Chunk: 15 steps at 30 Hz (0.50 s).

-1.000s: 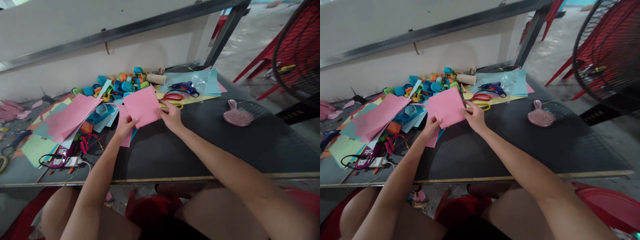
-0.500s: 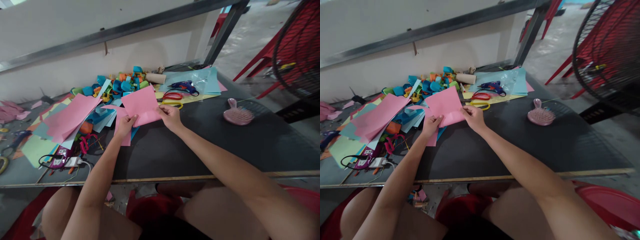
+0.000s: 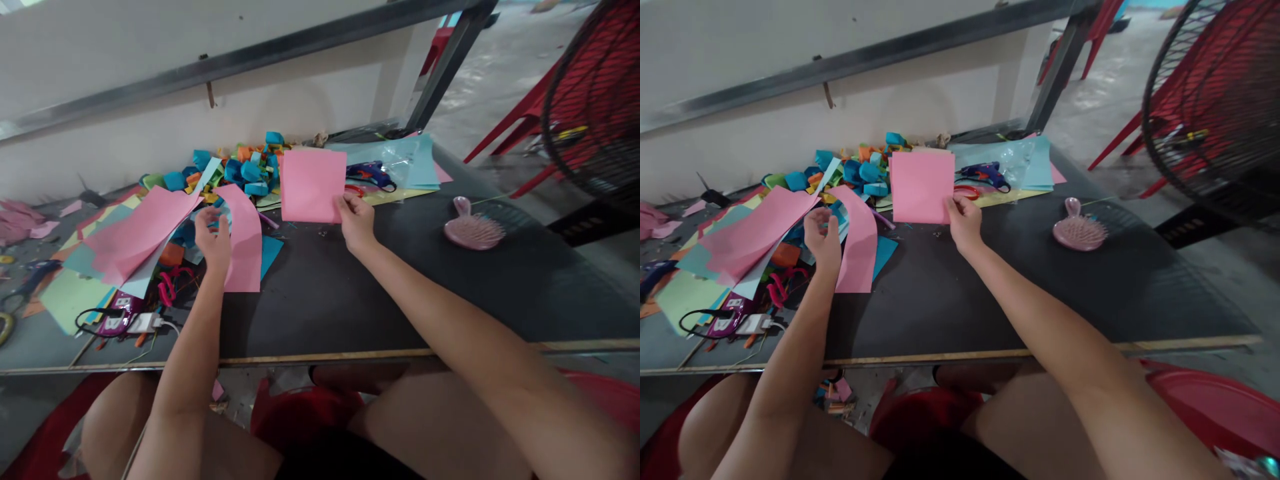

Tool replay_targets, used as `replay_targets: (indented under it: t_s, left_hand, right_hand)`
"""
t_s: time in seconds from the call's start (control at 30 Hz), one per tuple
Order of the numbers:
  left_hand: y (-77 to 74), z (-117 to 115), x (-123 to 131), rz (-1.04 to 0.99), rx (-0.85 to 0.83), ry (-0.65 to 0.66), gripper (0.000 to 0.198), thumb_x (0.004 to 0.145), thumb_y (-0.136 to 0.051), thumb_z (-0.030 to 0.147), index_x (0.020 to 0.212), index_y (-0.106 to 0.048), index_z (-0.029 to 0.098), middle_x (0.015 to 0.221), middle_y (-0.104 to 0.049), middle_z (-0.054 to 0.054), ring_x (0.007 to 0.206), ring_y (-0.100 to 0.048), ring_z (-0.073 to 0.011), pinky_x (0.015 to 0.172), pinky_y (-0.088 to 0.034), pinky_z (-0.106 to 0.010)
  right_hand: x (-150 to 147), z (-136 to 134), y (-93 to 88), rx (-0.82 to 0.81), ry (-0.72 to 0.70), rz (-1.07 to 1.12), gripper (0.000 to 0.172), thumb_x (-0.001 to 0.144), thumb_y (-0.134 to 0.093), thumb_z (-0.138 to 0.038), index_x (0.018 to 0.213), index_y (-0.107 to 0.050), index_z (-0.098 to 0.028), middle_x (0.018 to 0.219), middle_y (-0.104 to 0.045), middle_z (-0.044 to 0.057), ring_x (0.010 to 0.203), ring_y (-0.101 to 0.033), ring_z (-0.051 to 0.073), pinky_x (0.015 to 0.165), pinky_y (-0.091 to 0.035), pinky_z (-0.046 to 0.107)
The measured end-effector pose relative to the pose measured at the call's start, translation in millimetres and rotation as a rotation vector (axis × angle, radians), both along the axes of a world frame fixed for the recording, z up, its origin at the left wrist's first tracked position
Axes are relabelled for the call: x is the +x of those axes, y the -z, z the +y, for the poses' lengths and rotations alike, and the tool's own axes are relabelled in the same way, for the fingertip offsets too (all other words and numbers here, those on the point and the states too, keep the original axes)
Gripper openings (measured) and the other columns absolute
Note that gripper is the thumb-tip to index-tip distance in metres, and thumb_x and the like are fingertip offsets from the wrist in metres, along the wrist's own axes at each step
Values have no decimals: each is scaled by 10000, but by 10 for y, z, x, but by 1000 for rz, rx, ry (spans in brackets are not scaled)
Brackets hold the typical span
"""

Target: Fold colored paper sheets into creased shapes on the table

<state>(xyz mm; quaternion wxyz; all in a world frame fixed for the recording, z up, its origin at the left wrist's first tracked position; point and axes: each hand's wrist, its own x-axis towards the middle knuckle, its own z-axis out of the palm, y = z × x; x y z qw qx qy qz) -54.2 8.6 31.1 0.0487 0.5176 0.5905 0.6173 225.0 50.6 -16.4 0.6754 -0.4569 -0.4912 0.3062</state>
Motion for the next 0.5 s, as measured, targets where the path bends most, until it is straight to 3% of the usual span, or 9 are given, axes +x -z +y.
replay_targets:
  t_s: [0.07,0.13,0.23,0.3,0.4,0.5]
  left_hand:
    - [12,37,-141,215,-81,-112,477,776,-715,343,1191,-557,168,1248,-613,-170,1198,-570,-330,984,-476,-480]
    - [60,61,-203,396,-218,-91,599,759,-731,346,1281,-513,150,1324,-588,-187,1312,-475,-369,1094,-381,-534]
    - [148,63,-171,583,-415,18,731,764,-722,387,1386,-434,135,1363,-586,-185,1373,-400,-398,1104,-342,-581]
    - [182,53,-129,651,-473,54,771,751,-727,369,1414,-411,133,1360,-595,-181,1379,-392,-403,1089,-348,-587]
    - [174,46,-107,654,-457,46,715,733,-724,297,1384,-462,162,1292,-645,-153,1350,-440,-378,1082,-362,-552]
    - [123,46,-107,523,-433,65,573,762,-675,254,1311,-534,170,1106,-721,-103,1154,-611,-298,1005,-450,-448]
  right_hand:
    - [38,40,17,-58,-63,25,417,790,-635,-610,842,-666,-198,698,-588,3,557,-505,137,489,-468,288]
    - [66,52,16,-114,-183,-15,395,786,-643,-586,843,-670,-196,683,-590,1,537,-502,136,491,-464,294]
    - [106,28,-25,-192,-408,-248,292,774,-692,-468,828,-702,-181,718,-666,20,624,-600,167,632,-509,328]
    - [125,-7,-66,-243,-486,-430,219,775,-705,-371,874,-726,-177,754,-710,34,694,-649,193,737,-519,362]
    - [123,-65,-113,-238,-410,-571,254,789,-688,-288,1010,-720,-169,812,-739,57,776,-679,219,831,-519,404]
    - [77,-114,-114,-148,-282,-603,306,805,-670,-287,1084,-692,-162,940,-745,88,886,-686,236,877,-523,413]
